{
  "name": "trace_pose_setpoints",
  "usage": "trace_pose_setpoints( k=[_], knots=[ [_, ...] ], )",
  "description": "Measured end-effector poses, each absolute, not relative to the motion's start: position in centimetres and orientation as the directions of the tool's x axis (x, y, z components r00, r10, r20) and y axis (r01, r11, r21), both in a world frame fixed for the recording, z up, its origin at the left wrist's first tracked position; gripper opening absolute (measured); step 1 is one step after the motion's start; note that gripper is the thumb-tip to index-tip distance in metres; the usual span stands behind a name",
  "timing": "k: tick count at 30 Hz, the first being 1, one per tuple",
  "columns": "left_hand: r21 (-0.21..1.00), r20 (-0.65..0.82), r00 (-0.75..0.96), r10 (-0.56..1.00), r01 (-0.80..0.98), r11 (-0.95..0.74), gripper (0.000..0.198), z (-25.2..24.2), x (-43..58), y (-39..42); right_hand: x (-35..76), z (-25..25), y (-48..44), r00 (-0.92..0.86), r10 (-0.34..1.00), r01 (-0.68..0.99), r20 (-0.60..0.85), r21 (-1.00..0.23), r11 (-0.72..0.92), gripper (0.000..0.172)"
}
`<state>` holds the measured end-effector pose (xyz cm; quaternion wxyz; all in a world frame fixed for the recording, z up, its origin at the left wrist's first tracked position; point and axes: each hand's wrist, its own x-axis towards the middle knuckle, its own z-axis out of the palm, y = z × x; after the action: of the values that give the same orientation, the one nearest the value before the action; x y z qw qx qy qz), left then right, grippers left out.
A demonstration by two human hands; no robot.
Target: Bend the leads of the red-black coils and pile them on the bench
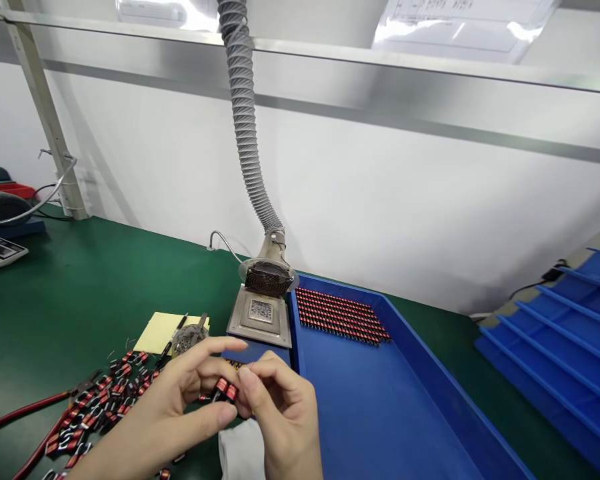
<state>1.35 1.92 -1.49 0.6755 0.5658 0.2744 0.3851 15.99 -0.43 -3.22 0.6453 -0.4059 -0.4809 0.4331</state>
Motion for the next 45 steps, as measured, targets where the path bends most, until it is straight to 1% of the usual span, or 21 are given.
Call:
trace_pose_setpoints(
  k=[3,5,7,9,12,16,20,29,31,33,36,38,40,42,43,44,45],
  knots=[
    [0.947,0.136,0.574,0.807,-0.313,0.064,0.038,-1.9,1.6,2.1,15.7,-3.3,-0.4,0.165,0.944,-0.223,0.284,-0.922,0.317,0.025],
    [0.935,0.177,0.571,0.802,-0.352,0.044,0.032,-2.1,1.7,2.2,15.6,-3.5,-0.4,0.183,0.920,-0.176,0.348,-0.909,0.379,0.023],
    [0.951,0.174,0.543,0.822,-0.308,0.002,0.027,-2.1,1.7,2.3,15.6,-3.7,-0.4,0.232,0.876,-0.053,0.423,-0.894,0.445,0.018],
    [0.976,0.152,0.509,0.847,-0.214,-0.047,0.020,-1.9,1.6,2.4,15.6,-3.9,-0.4,0.277,0.833,0.070,0.479,-0.875,0.480,0.013],
    [0.988,0.152,0.485,0.861,-0.108,-0.113,0.011,-1.4,1.5,2.4,15.6,-4.0,-0.4,0.294,0.806,0.147,0.514,-0.857,0.494,0.009],
    [0.984,0.174,0.479,0.860,-0.050,-0.172,0.014,-0.9,1.3,2.5,15.5,-3.8,-0.5,0.304,0.798,0.156,0.519,-0.854,0.496,0.009],
    [0.981,0.165,0.486,0.858,0.007,-0.193,0.017,-0.9,1.2,2.4,15.6,-3.8,-0.6,0.300,0.821,0.163,0.485,-0.874,0.457,0.009],
    [0.981,0.190,0.467,0.864,-0.052,-0.187,0.016,-0.9,1.4,2.4,15.9,-4.3,-0.4,0.262,0.871,0.048,0.416,-0.907,0.418,0.011],
    [0.981,0.191,0.468,0.863,-0.061,-0.184,0.015,-1.0,1.4,2.4,16.1,-4.2,-0.4,0.240,0.870,0.064,0.430,-0.902,0.428,0.014],
    [0.981,0.193,0.464,0.864,-0.069,-0.182,0.014,-1.1,1.3,2.5,16.3,-3.9,-0.5,0.171,0.870,0.120,0.463,-0.886,0.448,0.017],
    [0.976,0.211,0.459,0.863,-0.044,-0.215,0.014,-1.2,1.1,2.6,16.6,-3.2,-0.8,0.018,0.836,0.235,0.548,-0.815,0.529,0.016],
    [0.959,0.256,0.459,0.851,-0.008,-0.284,0.016,-1.2,1.1,2.5,16.7,-2.8,-1.0,-0.012,0.759,0.305,0.651,-0.721,0.623,0.014],
    [0.926,0.317,0.464,0.827,0.038,-0.376,0.017,-1.1,1.0,2.5,16.8,-2.7,-1.1,-0.022,0.651,0.389,0.759,-0.593,0.705,0.027],
    [0.879,0.375,0.473,0.797,0.091,-0.468,0.018,-1.1,1.1,2.4,16.8,-2.8,-1.1,-0.070,0.557,0.503,0.828,-0.453,0.736,0.039],
    [0.848,0.409,0.476,0.779,0.118,-0.517,0.018,-1.1,1.1,2.3,16.7,-3.0,-1.0,-0.108,0.520,0.553,0.848,-0.383,0.740,0.039],
    [0.810,0.446,0.475,0.759,0.146,-0.568,0.017,-1.1,1.1,2.3,16.7,-3.1,-0.9,-0.134,0.496,0.590,0.858,-0.333,0.735,0.036],
    [0.761,0.491,0.476,0.730,0.173,-0.625,0.018,-1.2,1.1,2.3,16.6,-3.2,-0.9,-0.133,0.495,0.613,0.859,-0.321,0.722,0.030]
  ],
)
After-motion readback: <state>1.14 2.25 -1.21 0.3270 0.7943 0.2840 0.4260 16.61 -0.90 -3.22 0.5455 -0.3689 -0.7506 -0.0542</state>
